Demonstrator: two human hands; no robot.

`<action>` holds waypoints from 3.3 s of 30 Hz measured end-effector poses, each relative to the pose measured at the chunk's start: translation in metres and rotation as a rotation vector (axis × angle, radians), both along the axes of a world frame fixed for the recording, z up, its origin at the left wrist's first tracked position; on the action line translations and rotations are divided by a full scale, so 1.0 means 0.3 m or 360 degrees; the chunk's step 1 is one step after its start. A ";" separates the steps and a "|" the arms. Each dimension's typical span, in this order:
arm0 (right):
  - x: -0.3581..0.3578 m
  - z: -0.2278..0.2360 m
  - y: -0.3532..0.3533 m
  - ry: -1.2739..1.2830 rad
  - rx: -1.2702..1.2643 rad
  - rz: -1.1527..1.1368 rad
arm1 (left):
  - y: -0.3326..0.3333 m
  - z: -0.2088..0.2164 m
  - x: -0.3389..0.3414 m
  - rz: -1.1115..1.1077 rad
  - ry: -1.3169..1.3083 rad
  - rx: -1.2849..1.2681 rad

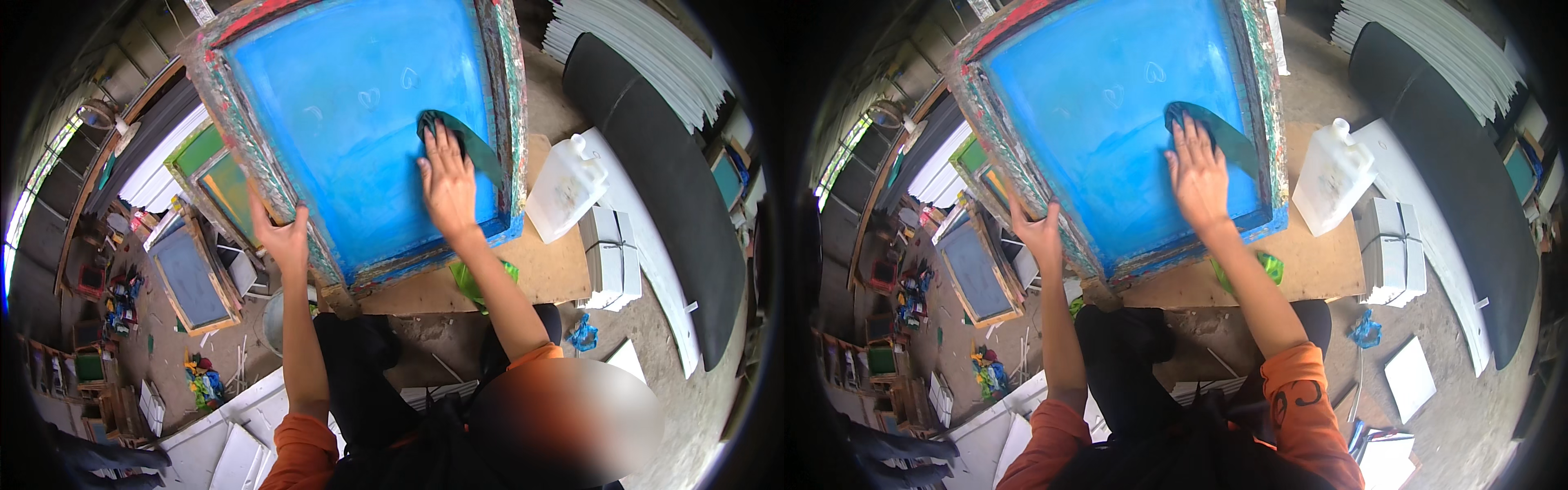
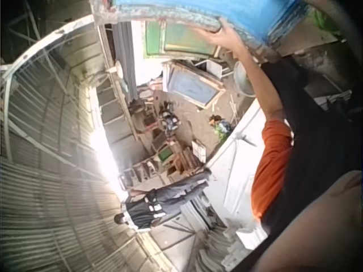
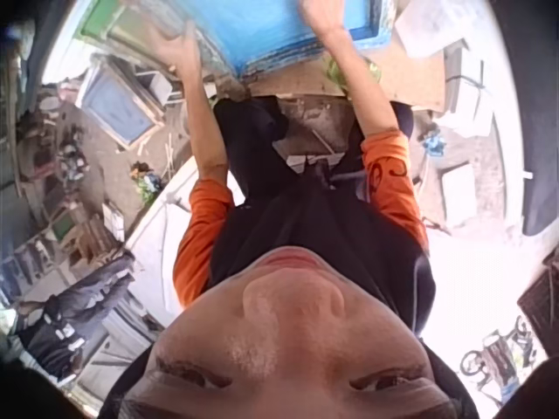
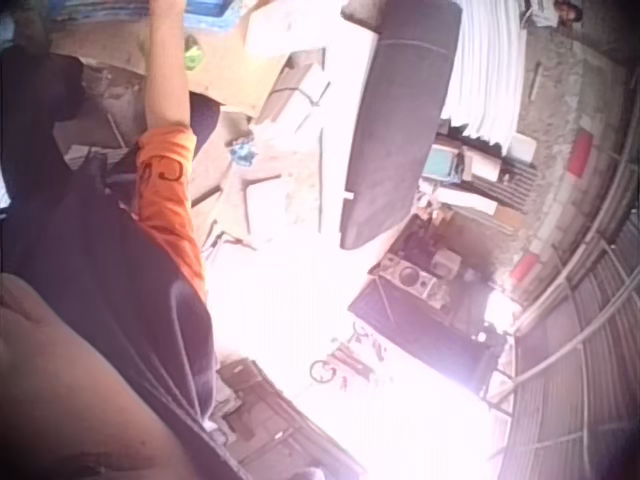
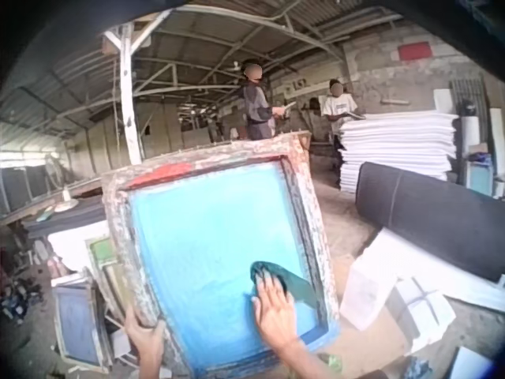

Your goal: The person cleans a blue rectangular board using a green cloth and a liquid from a white bottle. They wipe the surface repeatedly, occasionally drawing heart shapes with the wet cloth. The person then switches to a dark cloth to continue wiping the board.

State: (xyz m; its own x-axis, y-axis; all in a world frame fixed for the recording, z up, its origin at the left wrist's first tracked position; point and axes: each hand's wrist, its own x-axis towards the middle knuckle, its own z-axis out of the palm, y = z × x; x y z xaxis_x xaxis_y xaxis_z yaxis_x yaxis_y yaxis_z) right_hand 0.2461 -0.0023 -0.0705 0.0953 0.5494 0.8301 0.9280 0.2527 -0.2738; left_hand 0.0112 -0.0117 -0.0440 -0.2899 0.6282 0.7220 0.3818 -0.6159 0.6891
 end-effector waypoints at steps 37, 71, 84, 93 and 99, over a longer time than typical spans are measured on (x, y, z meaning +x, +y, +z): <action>-0.145 -0.195 -0.191 0.0141 -0.0460 -0.0319 | -0.016 0.011 -0.014 0.0044 0.0140 0.0137; -0.114 -0.236 -0.250 0.0138 -0.0537 -0.0301 | -0.063 0.029 0.008 -0.0254 -0.0201 -0.0007; -0.099 -0.160 -0.184 -0.0001 -0.0365 0.0073 | -0.076 -0.011 0.019 0.0003 -0.0096 -0.0078; -0.125 -0.144 -0.175 0.0067 -0.0271 0.0227 | -0.046 -0.030 0.023 0.0058 0.0028 -0.0039; 0.005 0.061 -0.038 0.0153 -0.0015 -0.0043 | -0.065 -0.017 0.016 0.0067 0.0007 -0.0075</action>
